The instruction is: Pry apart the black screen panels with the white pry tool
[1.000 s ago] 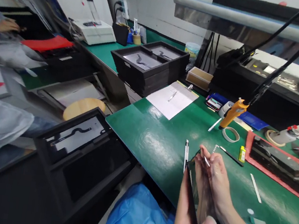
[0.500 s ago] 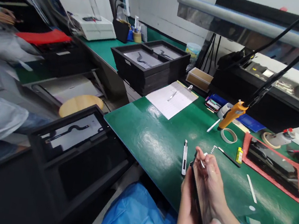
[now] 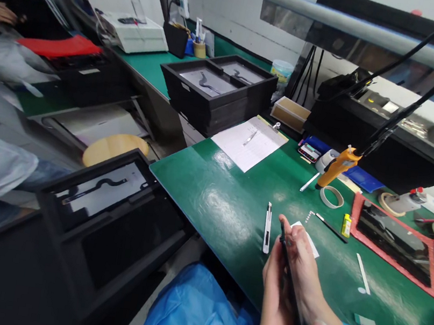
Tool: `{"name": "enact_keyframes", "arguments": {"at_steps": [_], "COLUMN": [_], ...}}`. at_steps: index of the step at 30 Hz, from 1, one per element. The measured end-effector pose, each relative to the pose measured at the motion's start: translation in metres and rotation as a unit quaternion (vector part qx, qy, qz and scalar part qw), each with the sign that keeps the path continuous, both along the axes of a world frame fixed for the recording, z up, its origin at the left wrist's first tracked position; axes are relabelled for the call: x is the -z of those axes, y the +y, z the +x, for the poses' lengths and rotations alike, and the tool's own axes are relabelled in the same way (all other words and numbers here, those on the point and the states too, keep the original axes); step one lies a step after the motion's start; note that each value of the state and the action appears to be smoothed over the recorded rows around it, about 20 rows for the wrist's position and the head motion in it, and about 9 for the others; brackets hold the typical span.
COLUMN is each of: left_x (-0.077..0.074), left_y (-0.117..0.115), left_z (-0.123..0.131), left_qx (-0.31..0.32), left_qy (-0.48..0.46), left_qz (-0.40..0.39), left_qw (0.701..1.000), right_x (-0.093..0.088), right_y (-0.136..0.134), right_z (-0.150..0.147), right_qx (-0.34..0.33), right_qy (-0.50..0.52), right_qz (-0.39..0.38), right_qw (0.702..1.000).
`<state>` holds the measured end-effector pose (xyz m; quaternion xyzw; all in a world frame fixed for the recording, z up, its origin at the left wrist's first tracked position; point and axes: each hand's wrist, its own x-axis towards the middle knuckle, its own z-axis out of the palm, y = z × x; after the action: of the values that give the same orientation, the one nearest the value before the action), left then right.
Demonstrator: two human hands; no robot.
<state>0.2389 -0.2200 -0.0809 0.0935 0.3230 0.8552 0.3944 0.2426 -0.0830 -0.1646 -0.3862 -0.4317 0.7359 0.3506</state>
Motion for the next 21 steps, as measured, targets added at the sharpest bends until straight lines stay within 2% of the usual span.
{"name": "enact_keyframes", "arguments": {"at_steps": [4,12,15,17,21], "left_x": [0.002,0.005,0.011,0.018,0.038], "left_y": [0.0,0.0,0.003,0.006,0.004], "left_z": [-0.001,-0.006,-0.024,-0.042,-0.082], "left_qx": [0.005,0.029,0.032,0.033,0.011], "left_qy": [-0.002,-0.015,-0.06,-0.07,-0.011], "left_qz": [0.018,-0.017,-0.038,-0.071,-0.163], "left_qw": [1.0,0.999,0.997,0.995,0.986], "right_x": [0.002,0.009,0.007,-0.001,-0.027], "right_y": [0.001,0.001,0.006,0.012,0.026], "right_z": [0.0,0.001,0.0,0.002,0.01], "right_qx": [-0.005,-0.024,-0.042,-0.06,-0.096], "right_qy": [-0.002,0.0,0.001,0.003,0.013], "right_qz": [-0.007,-0.018,-0.015,-0.011,-0.005], "right_qw": [1.0,1.0,0.999,0.998,0.995]}}
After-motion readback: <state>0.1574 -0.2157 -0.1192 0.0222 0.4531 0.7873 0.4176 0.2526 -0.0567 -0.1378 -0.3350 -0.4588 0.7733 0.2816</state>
